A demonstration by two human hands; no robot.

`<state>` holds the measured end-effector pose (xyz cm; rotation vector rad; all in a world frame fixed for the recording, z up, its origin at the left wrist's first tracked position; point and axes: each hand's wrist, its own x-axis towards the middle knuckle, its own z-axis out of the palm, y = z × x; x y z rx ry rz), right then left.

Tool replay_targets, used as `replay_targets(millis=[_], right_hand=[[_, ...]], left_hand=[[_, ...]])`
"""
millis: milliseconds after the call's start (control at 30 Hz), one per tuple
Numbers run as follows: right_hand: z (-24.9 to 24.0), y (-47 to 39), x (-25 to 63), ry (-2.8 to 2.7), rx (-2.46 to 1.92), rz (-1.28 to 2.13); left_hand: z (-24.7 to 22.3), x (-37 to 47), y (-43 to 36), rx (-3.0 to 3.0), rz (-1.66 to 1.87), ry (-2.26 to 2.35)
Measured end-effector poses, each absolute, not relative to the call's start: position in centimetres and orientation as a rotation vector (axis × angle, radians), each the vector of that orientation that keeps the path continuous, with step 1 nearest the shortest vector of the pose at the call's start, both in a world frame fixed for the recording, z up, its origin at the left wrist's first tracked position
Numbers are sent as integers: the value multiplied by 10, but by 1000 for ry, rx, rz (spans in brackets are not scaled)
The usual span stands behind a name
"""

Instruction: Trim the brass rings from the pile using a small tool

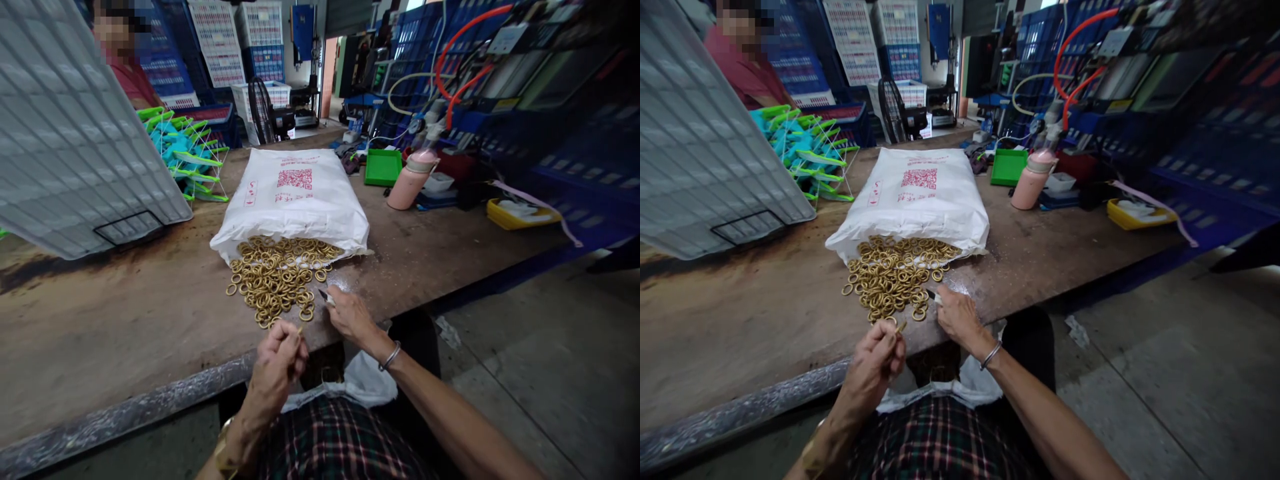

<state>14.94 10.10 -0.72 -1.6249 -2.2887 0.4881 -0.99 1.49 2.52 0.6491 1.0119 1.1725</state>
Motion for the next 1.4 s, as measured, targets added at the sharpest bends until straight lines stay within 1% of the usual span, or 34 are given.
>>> replay_targets(millis=[233, 600, 767, 867, 967, 1033, 1200, 1300, 1400], right_hand=[[-9, 93, 135, -2269, -1507, 563], [-12, 85, 122, -2333, -1659, 465], [-13, 88, 125, -2325, -1617, 527], [-12, 93, 128, -2273, -1583, 610], [-13, 99, 129, -2140, -1549, 750], [-13, 103, 128, -1976, -1527, 911], [-11, 102, 123, -1389, -1403, 1611], [-4, 98, 122, -1172, -1342, 1897], [2, 94, 122, -1080, -1267, 2028]], left_hand=[[13, -23, 28, 311, 1263, 953], [4, -33, 30, 141, 1220, 862], [-2, -35, 31, 42, 1228, 939], [-3, -33, 32, 95, 1229, 961], [-4, -28, 34, 282, 1246, 978], [-6, -24, 35, 465, 1260, 1079], [-10, -17, 39, 1050, 1285, 1397], [-11, -17, 42, 1371, 1304, 1387], [-12, -16, 44, 1506, 1275, 1322]])
